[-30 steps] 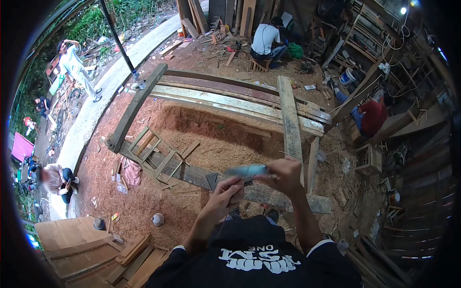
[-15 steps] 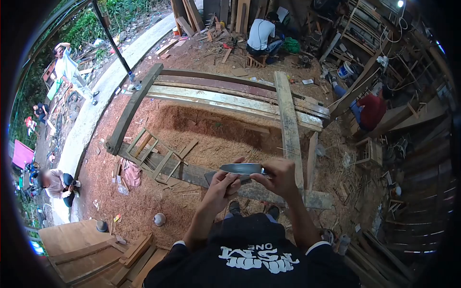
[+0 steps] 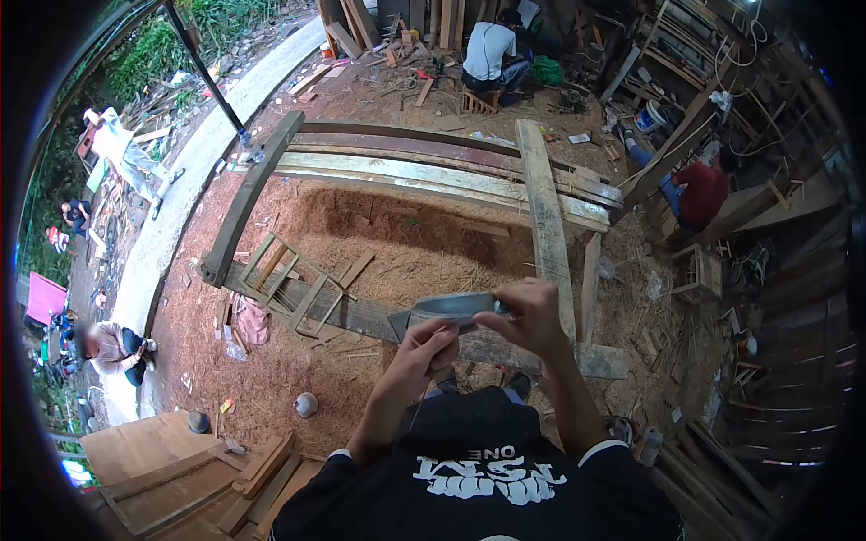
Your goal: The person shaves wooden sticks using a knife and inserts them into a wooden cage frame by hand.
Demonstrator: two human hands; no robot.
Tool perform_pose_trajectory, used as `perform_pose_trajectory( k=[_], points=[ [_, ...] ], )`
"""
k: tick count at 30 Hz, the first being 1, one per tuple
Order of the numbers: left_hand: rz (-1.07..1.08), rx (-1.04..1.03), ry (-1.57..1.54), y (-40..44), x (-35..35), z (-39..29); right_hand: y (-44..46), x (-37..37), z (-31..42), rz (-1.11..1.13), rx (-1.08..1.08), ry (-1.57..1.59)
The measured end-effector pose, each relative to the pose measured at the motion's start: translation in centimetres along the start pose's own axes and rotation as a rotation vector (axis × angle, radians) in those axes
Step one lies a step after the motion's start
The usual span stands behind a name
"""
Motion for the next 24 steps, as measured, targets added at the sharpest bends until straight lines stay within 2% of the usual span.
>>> perform_pose_trajectory(
  k=[3, 7, 13, 17, 18, 21, 22, 24],
  points=[
    [-0.035, -0.029, -0.012, -0.2, 0.1, 0.2, 0.1, 1.2, -1.8, 0.068, -0.044, -0.158],
    [-0.124, -0.100, -0.008, 0.4, 1.2, -0.1, -0.3, 1.8, -0.6, 0.071, -0.174, -0.075],
    [-0.111, -0.022, 0.062, 0.7, 1.8, 1.5, -1.2, -0.1, 0.3, 0.074, -0.076, -0.019],
    [-0.158, -0.008, 0.034, 1.4, 1.8, 2.1, -4.0, 0.9, -4.7, 0.089, -0.571, -0.249],
    [-0.208, -0.001, 0.020, 2.0, 2.1, 2.4, -5.6, 1.1, -5.8, 0.077, -0.611, -0.258],
    [-0.282, -0.032, -0.015, 4.4, 4.9, 4.7, -10.1, 1.5, -7.4, 0.085, -0.929, -0.053],
    [-0.320, -0.043, -0.001, 5.4, 5.5, 5.5, -11.3, 1.6, -7.6, 0.040, -0.921, 0.021],
    [-0.361, -0.036, 0.039, 7.3, 6.0, 7.0, -16.4, 1.0, -11.1, 0.018, -0.941, -0.022]
  ],
)
Point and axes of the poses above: each hand's wrist, its own y-axis towards the middle knuckle, its own x-axis out of the back of the hand, z = x × y, the point moved 4 cm from there along y, towards the middle knuckle, and after that the axes turned 2 degrees about x, right-handed, at the moved point
